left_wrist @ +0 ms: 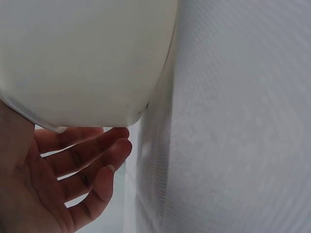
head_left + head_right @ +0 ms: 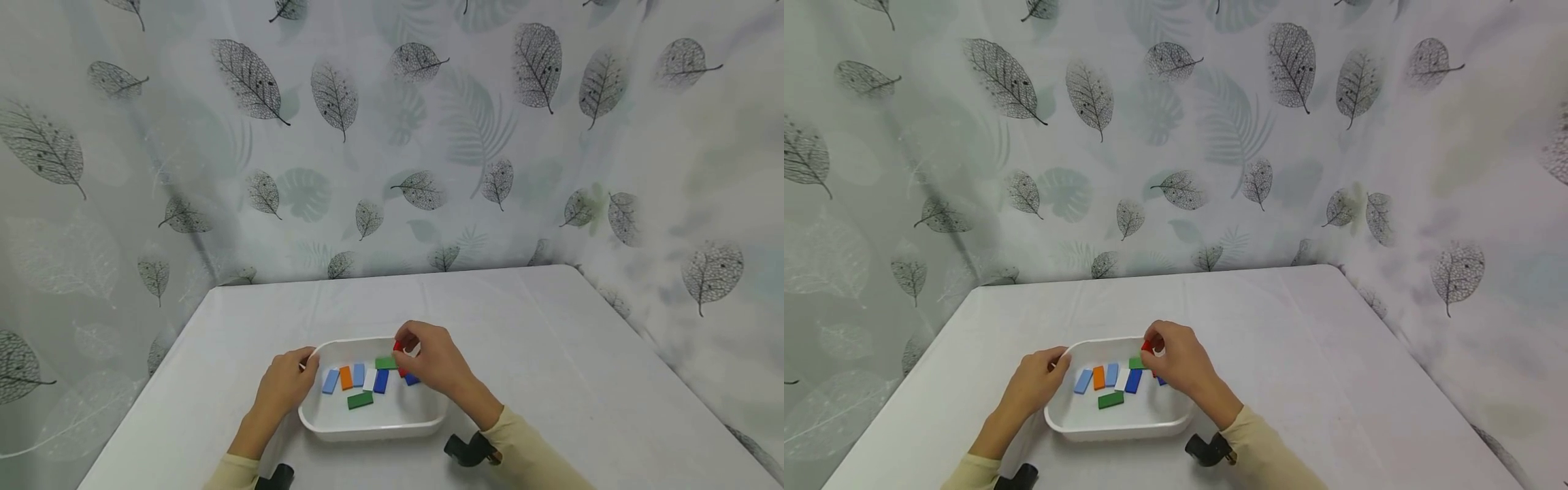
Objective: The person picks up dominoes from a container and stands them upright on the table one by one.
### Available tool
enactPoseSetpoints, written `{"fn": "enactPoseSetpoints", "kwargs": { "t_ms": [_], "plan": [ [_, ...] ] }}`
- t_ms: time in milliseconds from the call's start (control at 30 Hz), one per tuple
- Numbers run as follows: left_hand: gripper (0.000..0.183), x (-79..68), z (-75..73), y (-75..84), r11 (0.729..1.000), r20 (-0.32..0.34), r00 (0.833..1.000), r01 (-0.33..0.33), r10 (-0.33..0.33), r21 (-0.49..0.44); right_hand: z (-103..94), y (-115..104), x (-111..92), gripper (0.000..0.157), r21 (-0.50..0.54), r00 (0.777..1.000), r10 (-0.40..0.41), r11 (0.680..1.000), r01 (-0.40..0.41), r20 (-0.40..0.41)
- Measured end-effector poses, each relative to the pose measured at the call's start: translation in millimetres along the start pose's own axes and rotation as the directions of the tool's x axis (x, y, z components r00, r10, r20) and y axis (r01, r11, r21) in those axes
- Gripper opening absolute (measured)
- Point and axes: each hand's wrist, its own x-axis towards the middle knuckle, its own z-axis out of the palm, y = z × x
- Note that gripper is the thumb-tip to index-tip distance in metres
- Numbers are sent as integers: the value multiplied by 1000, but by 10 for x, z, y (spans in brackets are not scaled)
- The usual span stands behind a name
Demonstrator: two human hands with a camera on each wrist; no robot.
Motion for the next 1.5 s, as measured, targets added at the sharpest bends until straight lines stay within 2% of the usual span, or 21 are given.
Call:
{"fn": "enactPoseSetpoints", "kwargs": {
  "t_ms": [233,633,1033,1500],
  "plan": [
    [32,-2,-24,-3,1000,2,1000,1,-2,4,-228,-9,42,22,33,995,21,999,-18,-93],
    [31,1,-28,-14,1000,-4,1000,5,-5,3,-493,183,101,26,-5,980,33,999,-35,-198],
    [33,3,-27,-19,1000,4,1000,-7,7,-7,-484,382,108,25,-3,971,94,995,-97,-219],
    [32,-2,-7,-22,1000,-1,1000,-7,7,-5,-425,555,107,25,-20,967,146,988,-154,-208]
  ]
}}
